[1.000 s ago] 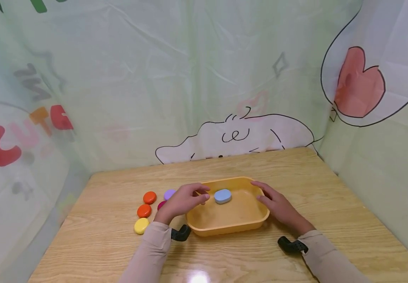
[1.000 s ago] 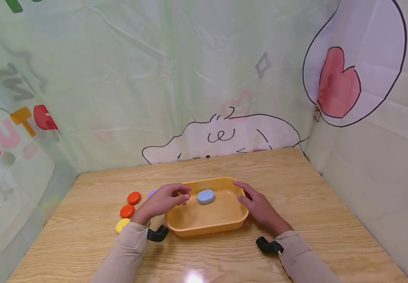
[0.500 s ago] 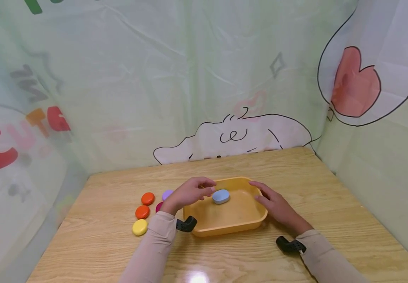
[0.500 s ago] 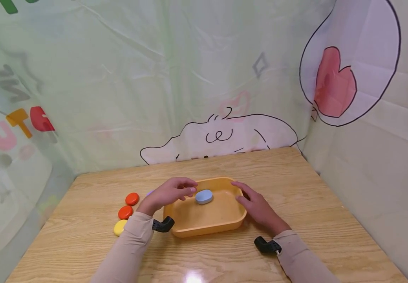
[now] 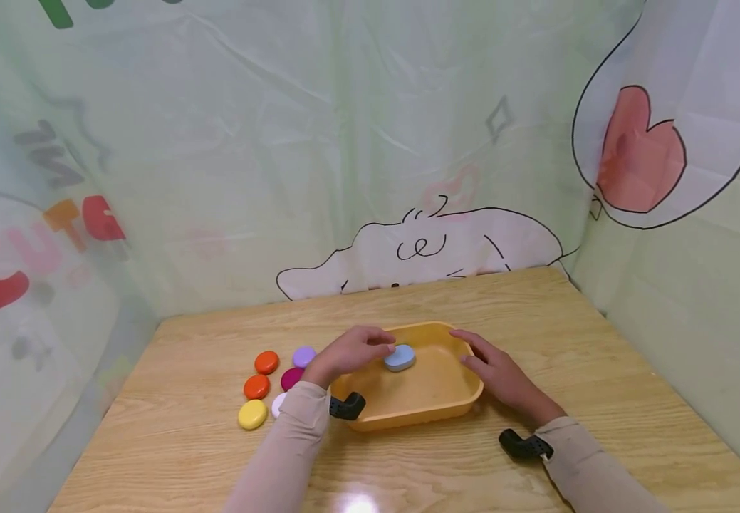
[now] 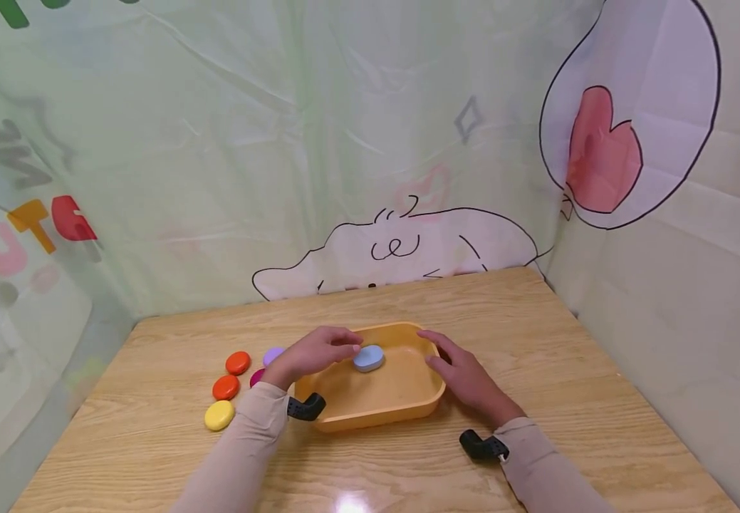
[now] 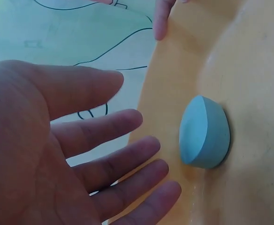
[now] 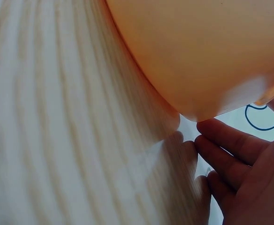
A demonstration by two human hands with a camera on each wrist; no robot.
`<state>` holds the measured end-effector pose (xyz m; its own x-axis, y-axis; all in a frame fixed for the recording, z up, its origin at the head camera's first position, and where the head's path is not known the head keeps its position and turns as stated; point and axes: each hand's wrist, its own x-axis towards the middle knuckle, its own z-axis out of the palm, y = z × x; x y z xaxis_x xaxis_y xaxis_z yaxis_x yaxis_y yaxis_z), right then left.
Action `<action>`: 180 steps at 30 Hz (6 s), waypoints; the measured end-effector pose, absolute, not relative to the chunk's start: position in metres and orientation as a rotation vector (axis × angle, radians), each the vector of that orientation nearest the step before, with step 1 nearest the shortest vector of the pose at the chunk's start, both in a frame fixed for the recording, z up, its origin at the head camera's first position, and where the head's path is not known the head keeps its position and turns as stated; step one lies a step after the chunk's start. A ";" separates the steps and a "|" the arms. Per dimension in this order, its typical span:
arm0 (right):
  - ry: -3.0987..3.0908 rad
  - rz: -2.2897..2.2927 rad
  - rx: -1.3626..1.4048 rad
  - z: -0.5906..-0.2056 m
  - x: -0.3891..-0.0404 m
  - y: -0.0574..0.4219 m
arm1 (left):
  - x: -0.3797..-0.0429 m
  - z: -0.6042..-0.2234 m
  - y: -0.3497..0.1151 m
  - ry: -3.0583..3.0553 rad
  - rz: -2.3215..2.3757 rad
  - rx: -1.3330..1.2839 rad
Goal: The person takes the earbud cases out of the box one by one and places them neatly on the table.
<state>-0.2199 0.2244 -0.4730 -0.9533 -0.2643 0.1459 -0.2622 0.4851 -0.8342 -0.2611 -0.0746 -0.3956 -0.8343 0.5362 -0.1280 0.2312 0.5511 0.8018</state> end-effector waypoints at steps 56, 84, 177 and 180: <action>2.735 -1.534 -0.544 -0.474 -0.218 0.226 | -0.284 -0.426 -0.041 2.331 0.807 0.777; 2.721 -1.533 -0.537 -0.468 -0.215 0.225 | -0.281 -0.433 -0.049 2.415 0.927 0.828; 2.718 -1.529 -0.464 -0.477 -0.221 0.225 | -0.310 -0.422 -0.233 2.778 1.024 -0.120; 2.709 -1.541 -0.464 -0.476 -0.220 0.225 | -0.309 -0.421 -0.229 2.771 1.006 -0.145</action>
